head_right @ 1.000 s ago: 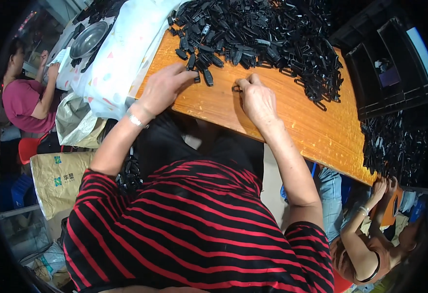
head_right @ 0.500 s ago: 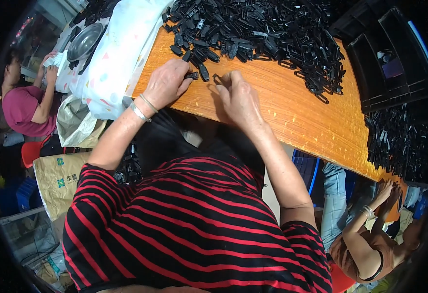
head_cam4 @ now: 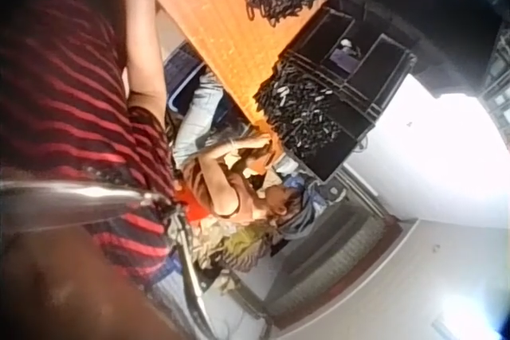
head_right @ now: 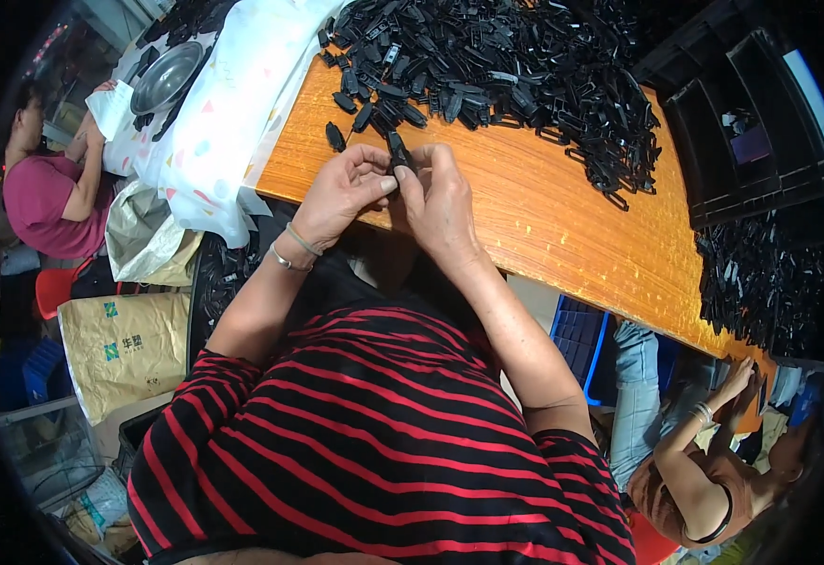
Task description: Inspecting small black plastic components and sorting them at a workbench.
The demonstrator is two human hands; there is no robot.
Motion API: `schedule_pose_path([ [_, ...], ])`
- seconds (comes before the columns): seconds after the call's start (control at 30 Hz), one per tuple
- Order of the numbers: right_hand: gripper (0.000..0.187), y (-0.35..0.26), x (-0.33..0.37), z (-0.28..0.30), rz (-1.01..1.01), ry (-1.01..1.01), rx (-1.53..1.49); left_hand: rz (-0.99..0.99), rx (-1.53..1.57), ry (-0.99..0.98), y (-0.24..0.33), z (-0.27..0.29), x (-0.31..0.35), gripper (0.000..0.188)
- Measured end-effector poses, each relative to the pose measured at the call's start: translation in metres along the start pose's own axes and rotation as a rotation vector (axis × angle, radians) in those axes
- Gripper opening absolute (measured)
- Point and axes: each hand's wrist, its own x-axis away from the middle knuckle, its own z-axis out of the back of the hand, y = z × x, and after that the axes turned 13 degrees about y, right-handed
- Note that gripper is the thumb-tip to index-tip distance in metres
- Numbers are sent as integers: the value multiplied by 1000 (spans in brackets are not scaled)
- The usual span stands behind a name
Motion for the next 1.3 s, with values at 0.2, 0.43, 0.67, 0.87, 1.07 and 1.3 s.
schedule_pose_path([
  [0.2,20,-2,-2,3,11,-15,25,-76,-25,132,5,-8,3,36],
  [0.43,18,1,0,5,34,16,-15,-224,-221,30,2,-15,9,47],
  [0.67,17,-7,7,2,26,102,-96,-205,1,2,7,-17,20,45],
  [0.87,18,-11,8,7,8,91,-99,-74,149,65,1,-7,19,40],
  [1.07,19,-17,9,9,58,58,-81,-108,197,141,1,-12,18,36],
  [1.3,19,-15,11,7,129,52,-72,-230,28,109,0,-6,17,33],
])
